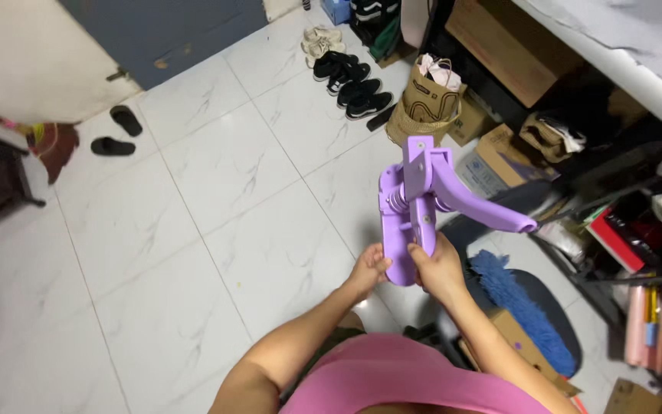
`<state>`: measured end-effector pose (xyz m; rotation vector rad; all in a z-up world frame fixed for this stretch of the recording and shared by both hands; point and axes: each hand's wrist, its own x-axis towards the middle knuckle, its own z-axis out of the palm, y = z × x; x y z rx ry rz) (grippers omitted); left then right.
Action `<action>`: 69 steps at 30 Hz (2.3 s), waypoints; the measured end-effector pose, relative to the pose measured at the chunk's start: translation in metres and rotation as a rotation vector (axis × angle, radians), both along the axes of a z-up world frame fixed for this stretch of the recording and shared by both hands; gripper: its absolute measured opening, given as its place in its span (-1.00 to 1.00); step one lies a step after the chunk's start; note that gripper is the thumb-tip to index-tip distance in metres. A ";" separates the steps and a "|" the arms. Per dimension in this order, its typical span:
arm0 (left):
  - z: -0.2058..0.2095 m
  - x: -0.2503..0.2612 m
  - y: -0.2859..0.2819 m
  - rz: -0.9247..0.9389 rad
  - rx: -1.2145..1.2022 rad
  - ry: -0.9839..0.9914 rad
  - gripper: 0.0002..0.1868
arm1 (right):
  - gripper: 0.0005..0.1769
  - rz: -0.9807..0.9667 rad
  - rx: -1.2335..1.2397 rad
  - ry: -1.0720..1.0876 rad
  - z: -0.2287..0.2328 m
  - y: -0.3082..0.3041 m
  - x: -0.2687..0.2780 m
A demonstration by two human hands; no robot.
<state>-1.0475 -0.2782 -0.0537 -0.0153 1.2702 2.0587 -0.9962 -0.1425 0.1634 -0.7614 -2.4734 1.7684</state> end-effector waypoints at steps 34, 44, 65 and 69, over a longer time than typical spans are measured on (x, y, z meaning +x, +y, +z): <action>-0.156 -0.462 -0.103 -0.732 -0.109 -0.010 -0.62 | -0.76 -0.731 -0.107 0.028 -0.164 -0.169 -0.390; -0.354 -0.465 -0.127 -0.896 -0.149 -0.015 -0.61 | -0.75 -0.817 -0.017 0.028 -0.347 -0.215 -0.387; -0.757 -0.433 -0.063 -1.072 -0.073 -0.111 -0.55 | -0.79 -1.000 -0.044 -0.011 -0.730 -0.178 -0.357; -0.763 -0.425 -0.067 -1.102 -0.134 -0.108 -0.56 | -0.79 -1.015 -0.053 -0.020 -0.748 -0.180 -0.349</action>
